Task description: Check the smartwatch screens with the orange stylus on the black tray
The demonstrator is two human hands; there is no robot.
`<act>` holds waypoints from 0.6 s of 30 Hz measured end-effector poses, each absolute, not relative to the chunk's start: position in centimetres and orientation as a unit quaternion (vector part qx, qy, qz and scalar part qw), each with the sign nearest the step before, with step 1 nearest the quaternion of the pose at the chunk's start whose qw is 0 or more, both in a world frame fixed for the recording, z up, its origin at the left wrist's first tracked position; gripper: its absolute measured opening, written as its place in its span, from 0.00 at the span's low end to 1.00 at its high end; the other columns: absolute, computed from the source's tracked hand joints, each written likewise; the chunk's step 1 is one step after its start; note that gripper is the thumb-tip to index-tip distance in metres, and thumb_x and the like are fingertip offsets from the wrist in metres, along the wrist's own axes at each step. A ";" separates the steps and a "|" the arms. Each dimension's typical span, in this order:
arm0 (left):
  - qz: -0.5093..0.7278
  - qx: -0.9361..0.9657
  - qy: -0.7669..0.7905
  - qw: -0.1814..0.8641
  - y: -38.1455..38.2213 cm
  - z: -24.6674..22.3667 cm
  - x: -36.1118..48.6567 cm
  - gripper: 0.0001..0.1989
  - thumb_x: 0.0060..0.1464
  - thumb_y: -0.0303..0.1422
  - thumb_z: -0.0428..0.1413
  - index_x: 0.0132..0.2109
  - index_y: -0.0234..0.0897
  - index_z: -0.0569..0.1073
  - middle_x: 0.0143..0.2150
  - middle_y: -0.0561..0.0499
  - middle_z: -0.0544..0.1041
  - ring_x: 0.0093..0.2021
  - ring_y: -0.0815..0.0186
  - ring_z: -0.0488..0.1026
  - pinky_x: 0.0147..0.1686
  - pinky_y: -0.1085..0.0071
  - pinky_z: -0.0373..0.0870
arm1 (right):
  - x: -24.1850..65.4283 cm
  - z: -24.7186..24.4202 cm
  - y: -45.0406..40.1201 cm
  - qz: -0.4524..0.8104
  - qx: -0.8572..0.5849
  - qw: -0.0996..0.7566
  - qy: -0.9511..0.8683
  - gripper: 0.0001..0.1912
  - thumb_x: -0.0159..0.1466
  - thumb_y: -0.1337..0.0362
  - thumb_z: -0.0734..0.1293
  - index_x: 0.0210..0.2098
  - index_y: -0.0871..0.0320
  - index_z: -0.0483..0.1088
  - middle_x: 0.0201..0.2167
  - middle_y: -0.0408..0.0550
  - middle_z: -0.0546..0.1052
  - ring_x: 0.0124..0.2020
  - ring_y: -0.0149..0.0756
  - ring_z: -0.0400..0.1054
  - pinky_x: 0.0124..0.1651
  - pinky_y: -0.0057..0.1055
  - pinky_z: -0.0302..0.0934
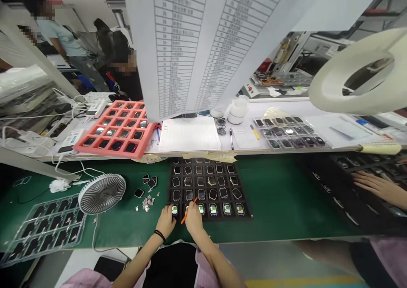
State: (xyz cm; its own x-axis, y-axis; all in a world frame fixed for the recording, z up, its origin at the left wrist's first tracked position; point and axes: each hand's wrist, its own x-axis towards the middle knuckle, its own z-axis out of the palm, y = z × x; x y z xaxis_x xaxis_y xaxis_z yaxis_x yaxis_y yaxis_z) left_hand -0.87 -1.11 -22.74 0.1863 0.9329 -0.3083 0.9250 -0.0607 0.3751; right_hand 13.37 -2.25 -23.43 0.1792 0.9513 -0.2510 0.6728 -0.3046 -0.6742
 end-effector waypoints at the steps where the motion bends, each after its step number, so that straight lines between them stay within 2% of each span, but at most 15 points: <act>1: 0.000 0.726 0.637 0.258 -1.0 -22.9 -0.6 0.26 0.45 0.17 0.49 0.54 0.31 0.62 0.51 0.39 0.69 0.53 0.53 0.66 0.53 0.61 0.62 | 13.3 -23.6 -2.4 0.326 -0.737 0.215 -0.552 0.07 0.61 0.73 0.57 0.36 0.60 0.65 0.34 0.60 0.73 0.40 0.51 0.70 0.39 0.40 0.62; 5: -0.020 0.721 0.626 0.295 0.4 -23.1 -0.6 0.30 0.42 0.15 0.51 0.55 0.30 0.61 0.52 0.38 0.68 0.54 0.54 0.67 0.54 0.64 0.60 | 13.4 -24.3 -2.3 0.339 -0.711 0.255 -0.561 0.08 0.63 0.69 0.56 0.38 0.60 0.65 0.35 0.57 0.74 0.37 0.48 0.72 0.37 0.38 0.64; 11: -0.021 0.725 0.583 0.366 2.1 -22.5 -2.2 0.30 0.41 0.18 0.56 0.53 0.37 0.61 0.47 0.44 0.73 0.49 0.59 0.73 0.47 0.70 0.66 | 13.6 -25.2 -2.0 0.389 -0.660 0.315 -0.560 0.12 0.67 0.59 0.52 0.34 0.55 0.63 0.21 0.43 0.70 0.20 0.39 0.69 0.23 0.31 0.60; 14: -0.002 0.725 0.567 0.391 1.7 -22.3 -2.5 0.29 0.43 0.20 0.55 0.53 0.42 0.61 0.46 0.49 0.75 0.46 0.61 0.74 0.43 0.71 0.68 | 13.1 -25.5 -1.8 0.400 -0.650 0.342 -0.548 0.14 0.66 0.57 0.51 0.35 0.55 0.63 0.22 0.44 0.70 0.21 0.39 0.70 0.23 0.31 0.60; 18: 0.035 0.717 0.555 0.420 1.4 -22.2 -2.5 0.27 0.40 0.18 0.55 0.48 0.44 0.64 0.43 0.54 0.76 0.46 0.61 0.75 0.43 0.71 0.67 | 12.8 -25.4 -1.4 0.412 -0.639 0.381 -0.527 0.13 0.64 0.54 0.56 0.31 0.54 0.64 0.22 0.45 0.71 0.23 0.42 0.71 0.26 0.33 0.62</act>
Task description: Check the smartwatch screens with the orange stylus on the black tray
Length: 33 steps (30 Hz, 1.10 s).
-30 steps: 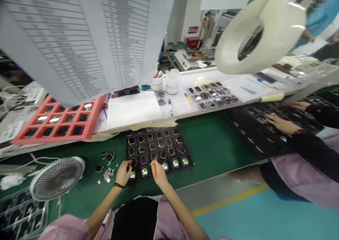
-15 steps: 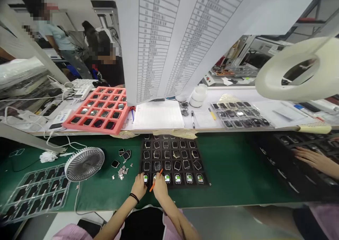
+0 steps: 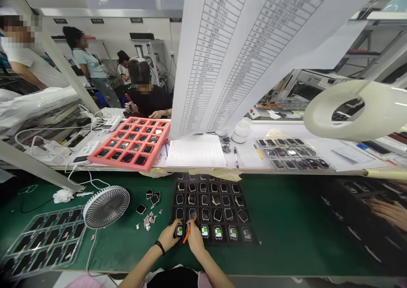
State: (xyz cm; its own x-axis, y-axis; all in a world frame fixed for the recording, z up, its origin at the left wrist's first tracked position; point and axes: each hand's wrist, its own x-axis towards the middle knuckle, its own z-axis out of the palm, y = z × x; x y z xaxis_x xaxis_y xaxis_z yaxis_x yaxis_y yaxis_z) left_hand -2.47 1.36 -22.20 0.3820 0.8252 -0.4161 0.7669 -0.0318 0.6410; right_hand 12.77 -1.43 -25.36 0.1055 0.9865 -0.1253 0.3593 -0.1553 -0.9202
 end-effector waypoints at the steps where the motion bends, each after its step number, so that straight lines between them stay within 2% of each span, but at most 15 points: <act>1: 0.048 0.713 0.553 0.428 1.4 -22.2 -2.5 0.27 0.39 0.18 0.55 0.47 0.44 0.65 0.42 0.55 0.77 0.44 0.61 0.75 0.43 0.71 0.68 | 12.8 -25.1 -1.3 0.418 -0.634 0.390 -0.521 0.13 0.63 0.52 0.57 0.30 0.53 0.64 0.21 0.44 0.70 0.23 0.42 0.71 0.25 0.33 0.62; 5: 0.118 0.684 0.552 0.462 1.8 -21.1 -3.0 0.23 0.43 0.22 0.56 0.49 0.39 0.65 0.39 0.53 0.77 0.33 0.66 0.76 0.36 0.72 0.71 | 13.2 -23.1 -0.7 0.453 -0.607 0.432 -0.490 0.21 0.61 0.43 0.55 0.28 0.53 0.64 0.15 0.39 0.65 0.15 0.39 0.67 0.17 0.30 0.59; 7: 0.158 0.671 0.547 0.475 2.2 -19.5 -2.9 0.24 0.49 0.25 0.55 0.54 0.37 0.62 0.43 0.49 0.76 0.33 0.68 0.75 0.35 0.73 0.72 | 13.8 -21.5 -0.2 0.477 -0.593 0.449 -0.469 0.25 0.60 0.39 0.53 0.31 0.54 0.64 0.14 0.37 0.63 0.10 0.35 0.63 0.11 0.27 0.53; 9: 0.213 0.658 0.530 0.491 2.8 -17.1 -2.4 0.24 0.53 0.30 0.53 0.57 0.37 0.59 0.48 0.46 0.73 0.36 0.69 0.75 0.38 0.72 0.72 | 14.6 -19.5 0.5 0.497 -0.580 0.466 -0.448 0.27 0.58 0.37 0.54 0.34 0.55 0.64 0.18 0.39 0.67 0.10 0.34 0.64 0.10 0.26 0.52; 12: 0.380 0.591 0.451 0.550 3.9 -12.2 -1.1 0.24 0.54 0.38 0.55 0.56 0.37 0.62 0.50 0.43 0.72 0.36 0.67 0.74 0.37 0.69 0.73 | 16.3 -15.6 1.6 0.517 -0.558 0.489 -0.428 0.25 0.58 0.42 0.60 0.42 0.56 0.64 0.31 0.46 0.73 0.17 0.32 0.69 0.16 0.27 0.61; 15: 0.431 0.561 0.409 0.576 4.9 -6.9 0.4 0.23 0.52 0.42 0.57 0.52 0.36 0.67 0.43 0.46 0.74 0.31 0.69 0.72 0.34 0.71 0.73 | 17.9 -11.0 2.1 0.542 -0.509 0.521 -0.419 0.23 0.58 0.49 0.67 0.47 0.55 0.64 0.44 0.51 0.72 0.25 0.32 0.72 0.23 0.28 0.67; 18: 0.413 0.548 0.409 0.602 5.1 -2.6 1.4 0.20 0.55 0.44 0.55 0.50 0.36 0.69 0.36 0.49 0.74 0.22 0.74 0.66 0.23 0.76 0.68 | 18.9 -6.6 1.8 0.552 -0.461 0.549 -0.426 0.21 0.56 0.56 0.70 0.47 0.53 0.65 0.45 0.50 0.73 0.26 0.32 0.72 0.25 0.29 0.68; 20: 0.413 0.552 0.405 0.601 4.9 -0.6 1.8 0.20 0.57 0.45 0.53 0.49 0.36 0.71 0.32 0.51 0.73 0.19 0.77 0.61 0.20 0.78 0.65 | 19.1 -4.5 1.3 0.549 -0.452 0.553 -0.434 0.20 0.57 0.58 0.70 0.47 0.53 0.65 0.44 0.50 0.73 0.27 0.33 0.73 0.25 0.30 0.69; 23: 0.420 0.565 0.382 0.599 4.3 1.1 2.4 0.20 0.57 0.44 0.53 0.50 0.36 0.71 0.35 0.50 0.73 0.21 0.76 0.62 0.22 0.78 0.67 | 19.1 -2.7 0.6 0.538 -0.450 0.563 -0.437 0.18 0.57 0.59 0.70 0.45 0.54 0.67 0.39 0.49 0.75 0.23 0.33 0.73 0.24 0.31 0.69; 26: 0.418 0.569 0.369 0.605 3.9 1.7 2.8 0.19 0.57 0.43 0.54 0.51 0.37 0.70 0.40 0.48 0.73 0.28 0.72 0.68 0.25 0.77 0.71 | 19.0 -1.7 0.0 0.525 -0.460 0.574 -0.428 0.15 0.58 0.57 0.69 0.42 0.55 0.69 0.36 0.48 0.76 0.19 0.31 0.71 0.20 0.29 0.67; 30: 0.413 0.574 0.362 0.607 3.6 1.7 3.2 0.19 0.56 0.42 0.55 0.51 0.38 0.70 0.45 0.45 0.73 0.35 0.67 0.71 0.31 0.73 0.74 | 19.1 -0.8 -0.6 0.532 -0.471 0.574 -0.407 0.14 0.62 0.53 0.64 0.41 0.57 0.69 0.27 0.44 0.74 0.19 0.33 0.71 0.19 0.28 0.66; 33: 0.412 0.580 0.364 0.601 3.7 1.5 3.3 0.18 0.56 0.42 0.55 0.51 0.37 0.69 0.45 0.45 0.73 0.37 0.66 0.72 0.31 0.73 0.74 | 19.2 -0.4 -1.0 0.535 -0.457 0.578 -0.414 0.14 0.62 0.54 0.65 0.43 0.56 0.69 0.29 0.45 0.75 0.21 0.34 0.72 0.20 0.28 0.66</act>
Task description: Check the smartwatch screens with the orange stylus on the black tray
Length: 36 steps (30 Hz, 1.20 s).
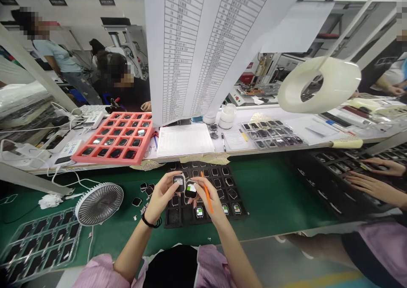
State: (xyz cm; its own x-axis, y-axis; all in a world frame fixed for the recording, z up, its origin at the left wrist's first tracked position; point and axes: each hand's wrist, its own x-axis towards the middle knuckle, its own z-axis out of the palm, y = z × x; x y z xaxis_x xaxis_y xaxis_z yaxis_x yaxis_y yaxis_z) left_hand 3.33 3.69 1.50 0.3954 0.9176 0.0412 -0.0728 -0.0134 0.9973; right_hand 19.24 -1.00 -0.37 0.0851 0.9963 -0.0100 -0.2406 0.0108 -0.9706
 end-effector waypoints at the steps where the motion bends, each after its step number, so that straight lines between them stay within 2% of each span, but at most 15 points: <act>1: 0.414 0.582 0.365 0.598 3.7 1.4 3.4 0.18 0.55 0.41 0.56 0.50 0.37 0.69 0.45 0.45 0.74 0.36 0.66 0.72 0.31 0.73 0.73 | 19.3 -0.3 -1.1 0.533 -0.452 0.580 -0.419 0.14 0.62 0.55 0.65 0.43 0.55 0.69 0.32 0.46 0.75 0.22 0.34 0.72 0.20 0.28 0.67; 5: 0.422 0.583 0.366 0.590 3.7 1.3 3.4 0.18 0.54 0.41 0.57 0.48 0.36 0.69 0.44 0.44 0.74 0.35 0.67 0.71 0.28 0.75 0.71 | 19.4 -0.2 -1.3 0.534 -0.440 0.569 -0.445 0.14 0.62 0.57 0.66 0.46 0.53 0.67 0.41 0.48 0.74 0.24 0.31 0.72 0.24 0.29 0.69; 8: 0.413 0.581 0.369 0.596 3.5 1.4 3.2 0.18 0.56 0.43 0.55 0.50 0.37 0.69 0.43 0.45 0.74 0.35 0.67 0.71 0.29 0.75 0.71 | 19.5 -0.2 -1.4 0.547 -0.435 0.554 -0.452 0.15 0.62 0.57 0.66 0.48 0.51 0.66 0.47 0.49 0.73 0.24 0.29 0.71 0.26 0.29 0.69; 12: 0.404 0.587 0.376 0.592 3.2 1.5 2.9 0.19 0.60 0.44 0.49 0.52 0.39 0.70 0.42 0.47 0.73 0.29 0.70 0.68 0.25 0.76 0.66 | 19.5 -0.1 -1.5 0.552 -0.447 0.546 -0.444 0.15 0.63 0.57 0.66 0.48 0.50 0.67 0.49 0.49 0.72 0.21 0.26 0.69 0.26 0.30 0.69; 15: 0.406 0.583 0.371 0.598 3.2 1.4 3.0 0.18 0.60 0.43 0.50 0.53 0.40 0.69 0.42 0.48 0.73 0.27 0.72 0.66 0.23 0.77 0.63 | 19.6 -0.2 -1.5 0.548 -0.448 0.552 -0.440 0.14 0.63 0.57 0.65 0.48 0.50 0.68 0.49 0.49 0.72 0.21 0.26 0.68 0.26 0.30 0.69; 21: 0.412 0.561 0.369 0.616 3.0 1.4 3.4 0.18 0.58 0.43 0.53 0.52 0.39 0.69 0.42 0.47 0.73 0.31 0.69 0.68 0.26 0.76 0.66 | 19.5 -0.7 -1.5 0.537 -0.435 0.580 -0.431 0.13 0.63 0.57 0.65 0.46 0.51 0.68 0.45 0.50 0.73 0.25 0.31 0.72 0.22 0.28 0.66; 30: 0.405 0.564 0.379 0.612 2.7 1.8 3.1 0.19 0.60 0.45 0.50 0.51 0.38 0.71 0.31 0.53 0.68 0.20 0.76 0.58 0.19 0.77 0.56 | 19.6 0.0 -2.0 0.520 -0.455 0.592 -0.413 0.12 0.62 0.57 0.67 0.43 0.53 0.69 0.35 0.45 0.73 0.22 0.30 0.71 0.21 0.27 0.63; 34: 0.394 0.548 0.362 0.643 2.6 1.8 2.8 0.19 0.60 0.45 0.49 0.52 0.39 0.70 0.33 0.51 0.69 0.23 0.74 0.62 0.20 0.77 0.56 | 19.8 0.2 -2.4 0.533 -0.421 0.602 -0.420 0.11 0.66 0.56 0.62 0.45 0.54 0.68 0.31 0.45 0.73 0.25 0.32 0.71 0.24 0.28 0.64; 36: 0.393 0.556 0.366 0.635 2.5 1.8 2.8 0.19 0.61 0.44 0.49 0.54 0.41 0.69 0.36 0.51 0.70 0.22 0.76 0.60 0.20 0.77 0.57 | 19.9 0.3 -2.5 0.534 -0.419 0.599 -0.425 0.12 0.66 0.56 0.62 0.46 0.53 0.68 0.32 0.45 0.73 0.25 0.33 0.71 0.24 0.28 0.65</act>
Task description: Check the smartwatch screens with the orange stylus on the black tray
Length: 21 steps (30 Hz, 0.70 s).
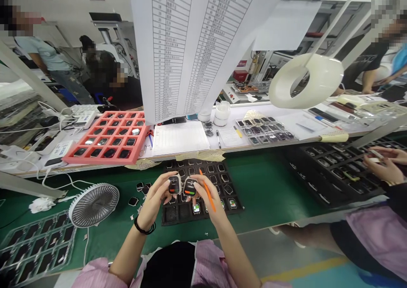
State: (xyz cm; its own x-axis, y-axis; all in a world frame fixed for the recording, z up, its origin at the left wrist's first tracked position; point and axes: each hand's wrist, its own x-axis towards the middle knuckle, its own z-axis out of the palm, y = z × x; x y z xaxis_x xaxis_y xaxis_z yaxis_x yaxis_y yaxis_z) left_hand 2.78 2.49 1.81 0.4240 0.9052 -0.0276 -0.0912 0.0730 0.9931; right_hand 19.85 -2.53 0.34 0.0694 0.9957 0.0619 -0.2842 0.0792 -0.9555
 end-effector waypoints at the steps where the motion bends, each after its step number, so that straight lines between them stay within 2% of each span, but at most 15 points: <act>1: 0.392 0.562 0.369 0.628 2.5 1.8 2.8 0.19 0.61 0.43 0.50 0.56 0.42 0.68 0.37 0.50 0.71 0.21 0.76 0.59 0.20 0.77 0.58 | 19.9 0.4 -2.6 0.531 -0.425 0.597 -0.426 0.12 0.66 0.56 0.62 0.46 0.53 0.68 0.33 0.45 0.73 0.25 0.33 0.71 0.25 0.29 0.65; 3: 0.395 0.572 0.366 0.618 2.4 1.8 2.9 0.21 0.60 0.42 0.51 0.58 0.43 0.66 0.44 0.48 0.72 0.25 0.75 0.64 0.23 0.76 0.63 | 19.9 0.6 -2.6 0.521 -0.441 0.593 -0.428 0.12 0.65 0.56 0.63 0.46 0.52 0.68 0.35 0.46 0.74 0.25 0.32 0.71 0.24 0.29 0.66; 5: 0.403 0.578 0.355 0.614 2.5 1.7 3.1 0.22 0.59 0.40 0.53 0.59 0.43 0.64 0.52 0.45 0.71 0.37 0.67 0.71 0.32 0.74 0.70 | 19.9 0.8 -2.6 0.512 -0.455 0.587 -0.431 0.13 0.64 0.56 0.64 0.46 0.52 0.67 0.39 0.47 0.74 0.24 0.31 0.70 0.24 0.30 0.66; 7: 0.405 0.587 0.349 0.608 2.5 1.5 3.2 0.23 0.58 0.38 0.55 0.59 0.43 0.63 0.57 0.44 0.68 0.50 0.60 0.70 0.41 0.71 0.71 | 20.0 0.9 -2.5 0.512 -0.461 0.580 -0.436 0.14 0.63 0.56 0.65 0.47 0.51 0.67 0.43 0.48 0.73 0.24 0.30 0.70 0.25 0.30 0.67; 8: 0.403 0.592 0.349 0.604 2.5 1.4 3.3 0.23 0.57 0.37 0.55 0.59 0.42 0.63 0.57 0.44 0.68 0.53 0.59 0.69 0.43 0.70 0.71 | 20.0 0.9 -2.5 0.514 -0.461 0.577 -0.437 0.14 0.62 0.56 0.66 0.47 0.51 0.67 0.44 0.49 0.73 0.24 0.30 0.70 0.25 0.31 0.67; 14: 0.406 0.596 0.362 0.590 2.6 1.1 3.4 0.22 0.57 0.37 0.56 0.57 0.41 0.63 0.57 0.44 0.68 0.53 0.58 0.69 0.44 0.68 0.72 | 20.1 0.0 -2.3 0.538 -0.450 0.566 -0.433 0.18 0.61 0.57 0.68 0.49 0.51 0.65 0.44 0.48 0.74 0.25 0.29 0.70 0.32 0.32 0.69; 18: 0.412 0.594 0.363 0.588 2.6 0.9 3.5 0.22 0.56 0.36 0.56 0.57 0.40 0.64 0.56 0.43 0.69 0.52 0.59 0.69 0.43 0.68 0.72 | 20.0 0.0 -2.3 0.545 -0.452 0.562 -0.428 0.19 0.60 0.57 0.69 0.49 0.51 0.64 0.47 0.49 0.73 0.28 0.31 0.72 0.30 0.32 0.69; 21: 0.410 0.590 0.357 0.597 2.6 1.1 3.5 0.21 0.58 0.38 0.54 0.58 0.40 0.63 0.56 0.44 0.68 0.50 0.61 0.70 0.42 0.69 0.72 | 19.9 0.3 -2.3 0.542 -0.457 0.561 -0.427 0.20 0.59 0.57 0.69 0.49 0.51 0.64 0.46 0.49 0.73 0.26 0.30 0.71 0.30 0.32 0.69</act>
